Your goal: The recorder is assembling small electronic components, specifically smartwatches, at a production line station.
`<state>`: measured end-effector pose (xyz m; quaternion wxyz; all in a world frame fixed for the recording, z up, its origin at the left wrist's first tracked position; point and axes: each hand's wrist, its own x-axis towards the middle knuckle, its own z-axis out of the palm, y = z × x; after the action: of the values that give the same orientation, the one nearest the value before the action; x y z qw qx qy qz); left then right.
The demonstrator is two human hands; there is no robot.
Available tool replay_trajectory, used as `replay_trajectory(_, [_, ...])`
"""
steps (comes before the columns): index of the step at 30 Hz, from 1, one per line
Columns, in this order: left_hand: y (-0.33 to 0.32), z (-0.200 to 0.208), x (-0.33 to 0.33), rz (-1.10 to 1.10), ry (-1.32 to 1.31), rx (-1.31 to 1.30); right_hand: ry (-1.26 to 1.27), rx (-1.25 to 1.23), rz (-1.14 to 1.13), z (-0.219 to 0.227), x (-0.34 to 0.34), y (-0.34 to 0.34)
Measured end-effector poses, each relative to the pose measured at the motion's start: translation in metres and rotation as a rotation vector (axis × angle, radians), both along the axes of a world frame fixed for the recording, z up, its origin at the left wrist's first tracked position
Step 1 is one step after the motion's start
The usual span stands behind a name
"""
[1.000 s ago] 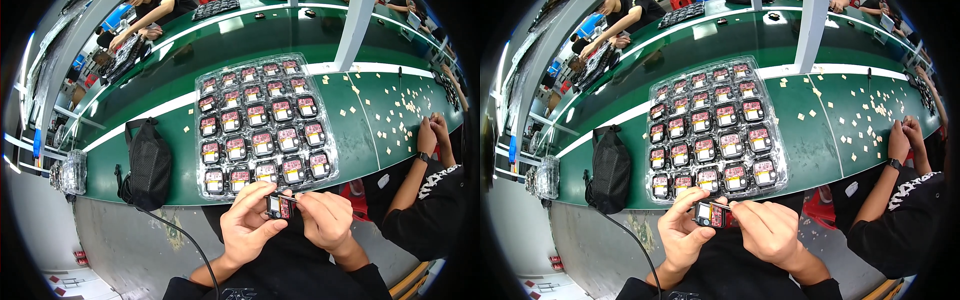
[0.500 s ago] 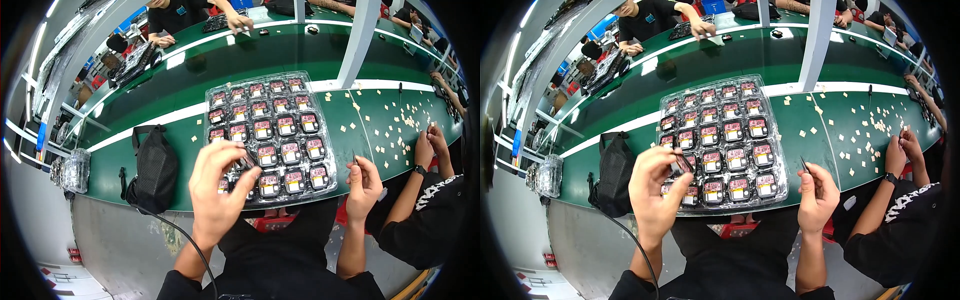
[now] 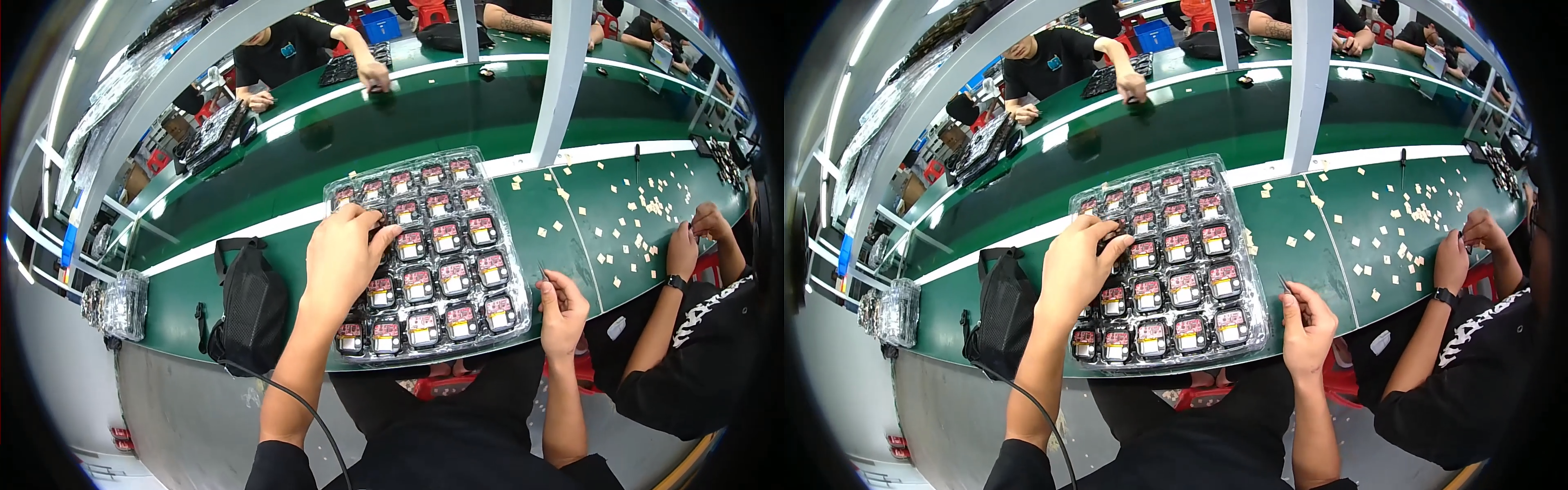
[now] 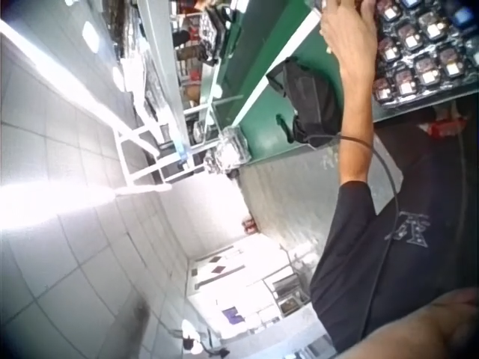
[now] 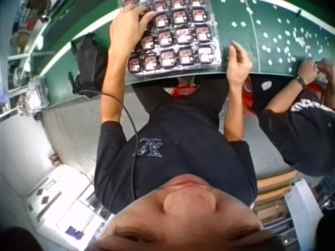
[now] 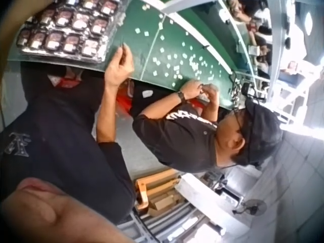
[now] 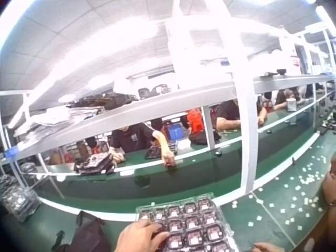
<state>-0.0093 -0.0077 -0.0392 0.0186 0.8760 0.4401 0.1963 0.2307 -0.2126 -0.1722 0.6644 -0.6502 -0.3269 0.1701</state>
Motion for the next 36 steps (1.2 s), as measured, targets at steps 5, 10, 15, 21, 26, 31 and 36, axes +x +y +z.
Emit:
replay_trajectory(5, [-0.003, -0.009, -0.008, -0.065, 0.047, 0.106, -0.075, -0.022, -0.003, 0.001, -0.002, 0.0])
replay_trajectory(10, [-0.004, -0.011, -0.015, -0.079, 0.148, 0.021, -0.107, -0.024, 0.001, 0.0, -0.003, 0.0])
replay_trajectory(15, [0.0, 0.0, -0.02, -0.12, 0.206, -0.082, -0.134, -0.035, 0.002, -0.001, -0.003, 0.0])
replay_trajectory(21, [0.007, -0.003, -0.027, -0.17, 0.201, -0.147, -0.169, -0.025, 0.008, 0.004, -0.005, 0.0])
replay_trajectory(26, [-0.006, 0.001, -0.029, -0.144, 0.041, -0.031, -0.112, 0.004, -0.006, 0.004, -0.005, -0.003])
replay_trajectory(31, [-0.063, 0.017, -0.026, -0.319, 0.003, 0.069, 0.138, 0.113, -0.025, 0.008, -0.011, -0.018])
replay_trajectory(36, [-0.126, -0.004, -0.007, -0.587, 0.232, 0.138, 0.207, 0.077, -0.013, 0.01, -0.04, -0.049])
